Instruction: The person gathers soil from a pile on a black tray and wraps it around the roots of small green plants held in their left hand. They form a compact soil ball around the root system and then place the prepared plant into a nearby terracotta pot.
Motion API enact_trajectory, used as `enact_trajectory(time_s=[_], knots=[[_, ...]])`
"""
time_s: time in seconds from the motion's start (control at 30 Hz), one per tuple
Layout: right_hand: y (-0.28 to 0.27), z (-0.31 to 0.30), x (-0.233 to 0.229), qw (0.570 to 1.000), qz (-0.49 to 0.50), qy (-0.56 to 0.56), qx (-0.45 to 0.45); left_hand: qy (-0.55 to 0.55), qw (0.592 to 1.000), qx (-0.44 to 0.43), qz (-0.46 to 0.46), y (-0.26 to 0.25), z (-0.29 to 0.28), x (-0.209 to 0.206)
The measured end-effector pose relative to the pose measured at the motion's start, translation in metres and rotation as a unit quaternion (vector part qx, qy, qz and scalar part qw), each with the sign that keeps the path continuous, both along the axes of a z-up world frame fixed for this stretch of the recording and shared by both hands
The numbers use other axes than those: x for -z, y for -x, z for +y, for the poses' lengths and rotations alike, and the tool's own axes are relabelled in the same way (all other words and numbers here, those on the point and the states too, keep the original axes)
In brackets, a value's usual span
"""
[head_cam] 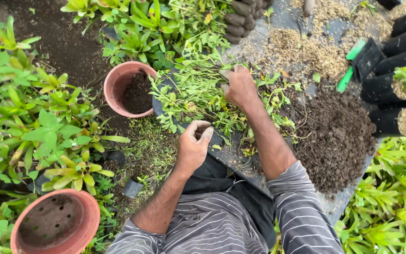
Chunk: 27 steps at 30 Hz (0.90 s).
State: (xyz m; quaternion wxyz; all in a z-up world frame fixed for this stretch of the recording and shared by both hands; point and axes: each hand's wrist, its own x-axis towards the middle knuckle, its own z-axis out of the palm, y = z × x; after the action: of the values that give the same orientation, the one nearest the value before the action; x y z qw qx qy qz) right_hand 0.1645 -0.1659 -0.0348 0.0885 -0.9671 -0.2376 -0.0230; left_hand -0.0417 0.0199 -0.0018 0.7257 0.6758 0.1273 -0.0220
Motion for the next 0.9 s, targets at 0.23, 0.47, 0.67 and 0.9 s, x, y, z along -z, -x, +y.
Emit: enact_trajectory(time_s=[0.23, 0.47, 0.67, 0.9], knots=[[-0.001, -0.004, 0.012, 0.997, 0.062, 0.037, 0.022, -0.003, 1.0, -0.005, 0.026, -0.005, 0.01, -0.001], [0.004, 0.004, -0.005, 0.995, 0.083, 0.037, 0.047, 0.0, 0.999, 0.016, 0.035, -0.008, -0.009, 0.005], [0.01, -0.002, -0.023, 0.989, 0.052, -0.128, 0.054, 0.027, 1.0, 0.002, 0.009, -0.011, -0.001, 0.006], [0.116, 0.022, -0.062, 0.944, 0.065, -0.322, 0.033, 0.135, 0.991, -0.007, -0.02, -0.028, -0.012, -0.019]])
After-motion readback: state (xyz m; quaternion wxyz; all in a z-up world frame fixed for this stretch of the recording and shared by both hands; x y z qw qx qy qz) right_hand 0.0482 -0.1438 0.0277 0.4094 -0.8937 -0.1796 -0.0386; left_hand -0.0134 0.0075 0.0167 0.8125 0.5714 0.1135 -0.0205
